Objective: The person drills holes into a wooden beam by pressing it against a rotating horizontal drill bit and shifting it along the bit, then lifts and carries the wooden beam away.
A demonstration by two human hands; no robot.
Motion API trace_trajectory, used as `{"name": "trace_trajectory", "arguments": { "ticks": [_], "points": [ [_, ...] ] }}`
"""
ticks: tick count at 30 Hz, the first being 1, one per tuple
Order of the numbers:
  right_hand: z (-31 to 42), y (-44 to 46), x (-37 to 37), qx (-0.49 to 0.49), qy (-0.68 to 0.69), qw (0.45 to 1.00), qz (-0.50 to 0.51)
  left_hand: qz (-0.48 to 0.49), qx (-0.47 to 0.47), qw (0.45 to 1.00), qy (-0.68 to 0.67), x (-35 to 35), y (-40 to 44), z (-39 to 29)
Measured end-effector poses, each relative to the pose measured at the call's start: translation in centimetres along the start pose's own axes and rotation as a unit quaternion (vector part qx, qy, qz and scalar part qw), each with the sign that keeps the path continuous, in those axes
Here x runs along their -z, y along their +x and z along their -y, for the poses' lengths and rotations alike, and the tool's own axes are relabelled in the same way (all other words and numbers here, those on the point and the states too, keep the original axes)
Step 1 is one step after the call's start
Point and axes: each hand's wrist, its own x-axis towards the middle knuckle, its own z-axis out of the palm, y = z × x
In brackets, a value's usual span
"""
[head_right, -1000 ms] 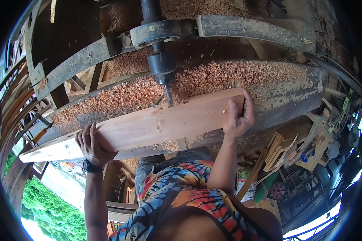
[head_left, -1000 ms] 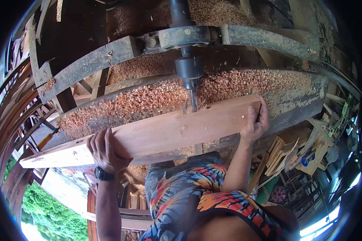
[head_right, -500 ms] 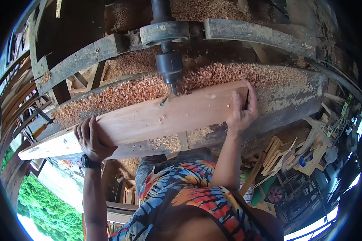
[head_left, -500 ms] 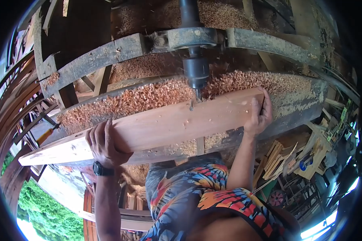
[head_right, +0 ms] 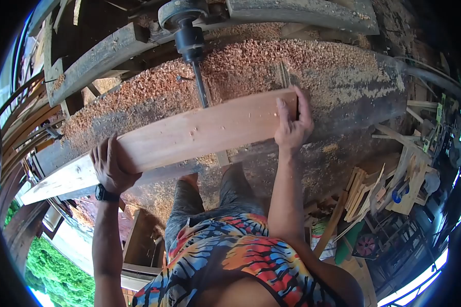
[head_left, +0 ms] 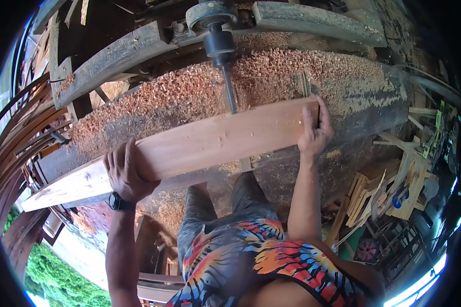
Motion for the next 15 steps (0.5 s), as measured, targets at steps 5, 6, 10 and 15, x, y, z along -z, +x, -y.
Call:
{"name": "trace_trajectory", "arguments": {
  "ticks": [5, 6, 10, 15],
  "points": [
    [-0.5, -3.5, 2.6, 0.011, -0.034, 0.999, 0.005, -0.015, -0.040, 0.999, 0.005, -0.4, -1.7, -0.8],
    [-0.5, -3.5, 2.7, -0.001, -0.029, 1.000, 0.001, -0.018, -0.041, 0.999, 0.005, -0.4, -1.7, -0.9],
    [-0.7, -3.3, 2.8, 0.002, -0.031, 1.000, 0.002, -0.018, -0.033, 0.999, 0.001, -0.4, -1.4, -1.0],
    [-0.3, -2.7, 2.4, -0.007, -0.010, 1.000, 0.003, -0.010, -0.033, 0.999, 0.012, -0.4, -1.1, -0.8]
  ]
}}
